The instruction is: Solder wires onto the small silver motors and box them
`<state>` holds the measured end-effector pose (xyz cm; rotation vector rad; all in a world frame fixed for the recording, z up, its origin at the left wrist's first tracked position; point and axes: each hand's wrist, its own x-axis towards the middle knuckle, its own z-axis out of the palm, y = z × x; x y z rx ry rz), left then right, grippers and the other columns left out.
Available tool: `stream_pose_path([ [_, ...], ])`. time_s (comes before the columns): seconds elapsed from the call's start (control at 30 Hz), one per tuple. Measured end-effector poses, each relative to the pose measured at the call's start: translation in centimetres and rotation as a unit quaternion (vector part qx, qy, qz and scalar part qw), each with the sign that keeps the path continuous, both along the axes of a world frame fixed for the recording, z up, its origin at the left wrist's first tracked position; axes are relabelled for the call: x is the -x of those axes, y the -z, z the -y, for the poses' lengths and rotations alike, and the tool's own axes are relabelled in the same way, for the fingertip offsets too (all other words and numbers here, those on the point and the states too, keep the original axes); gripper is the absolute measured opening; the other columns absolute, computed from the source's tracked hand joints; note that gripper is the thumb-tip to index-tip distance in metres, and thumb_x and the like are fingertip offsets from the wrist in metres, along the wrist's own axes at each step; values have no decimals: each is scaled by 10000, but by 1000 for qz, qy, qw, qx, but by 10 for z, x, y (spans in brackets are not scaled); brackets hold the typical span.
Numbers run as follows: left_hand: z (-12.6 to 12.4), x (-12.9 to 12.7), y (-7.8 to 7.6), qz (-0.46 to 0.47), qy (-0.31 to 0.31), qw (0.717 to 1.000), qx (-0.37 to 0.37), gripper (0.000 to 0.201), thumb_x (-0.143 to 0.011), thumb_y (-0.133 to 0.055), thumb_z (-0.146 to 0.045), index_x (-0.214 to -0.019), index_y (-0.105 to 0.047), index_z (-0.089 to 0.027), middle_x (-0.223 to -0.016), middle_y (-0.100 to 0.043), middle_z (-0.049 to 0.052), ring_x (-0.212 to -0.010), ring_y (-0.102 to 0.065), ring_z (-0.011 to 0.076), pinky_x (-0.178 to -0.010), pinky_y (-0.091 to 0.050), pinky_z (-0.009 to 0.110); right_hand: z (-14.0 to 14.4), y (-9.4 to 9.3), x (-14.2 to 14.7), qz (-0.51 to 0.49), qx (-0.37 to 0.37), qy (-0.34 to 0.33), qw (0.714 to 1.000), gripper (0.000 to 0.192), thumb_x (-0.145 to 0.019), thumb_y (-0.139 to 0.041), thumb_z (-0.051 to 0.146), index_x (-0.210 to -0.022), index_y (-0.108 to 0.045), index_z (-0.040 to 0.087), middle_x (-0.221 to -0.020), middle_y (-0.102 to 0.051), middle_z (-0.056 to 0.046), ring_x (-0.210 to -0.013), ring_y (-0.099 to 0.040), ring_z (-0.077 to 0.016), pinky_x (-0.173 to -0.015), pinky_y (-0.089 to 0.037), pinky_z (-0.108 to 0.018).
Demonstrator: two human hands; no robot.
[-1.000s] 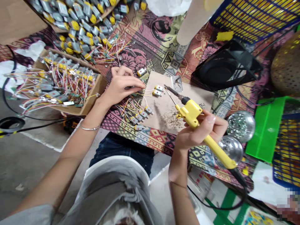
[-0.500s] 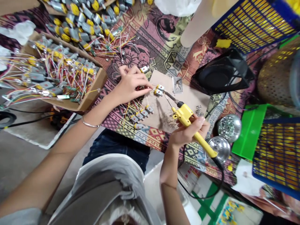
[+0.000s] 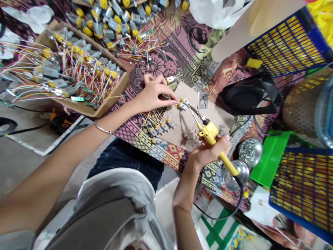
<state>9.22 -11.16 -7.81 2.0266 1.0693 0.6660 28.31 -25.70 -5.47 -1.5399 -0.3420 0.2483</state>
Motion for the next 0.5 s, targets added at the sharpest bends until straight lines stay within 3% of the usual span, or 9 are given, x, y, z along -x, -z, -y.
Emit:
stream_pose_path([
  [0.23,-1,-2,4,3,-14,1000,-2,169,-933,-822,-402,-1017,-850,-258,-1098,-645,48,-1210,-584,320,-1212,-243,631,1,2,1,1,0,-16,1000,337,-885,-642,556,-834,-508,251,-774,-508,58,-549,-506,-81,-424,-430,-239],
  [0.5,-1,-3,4,5,-18,1000,13,177,-921,-816,-423,-993,-847,-264,-1048,-649,51,-1161,-585,310,-1189,-278,627,0,7,1,72,33,-14,997,394,-936,-572,593,-784,-394,276,-712,-443,69,-508,-478,-88,-424,-431,-253],
])
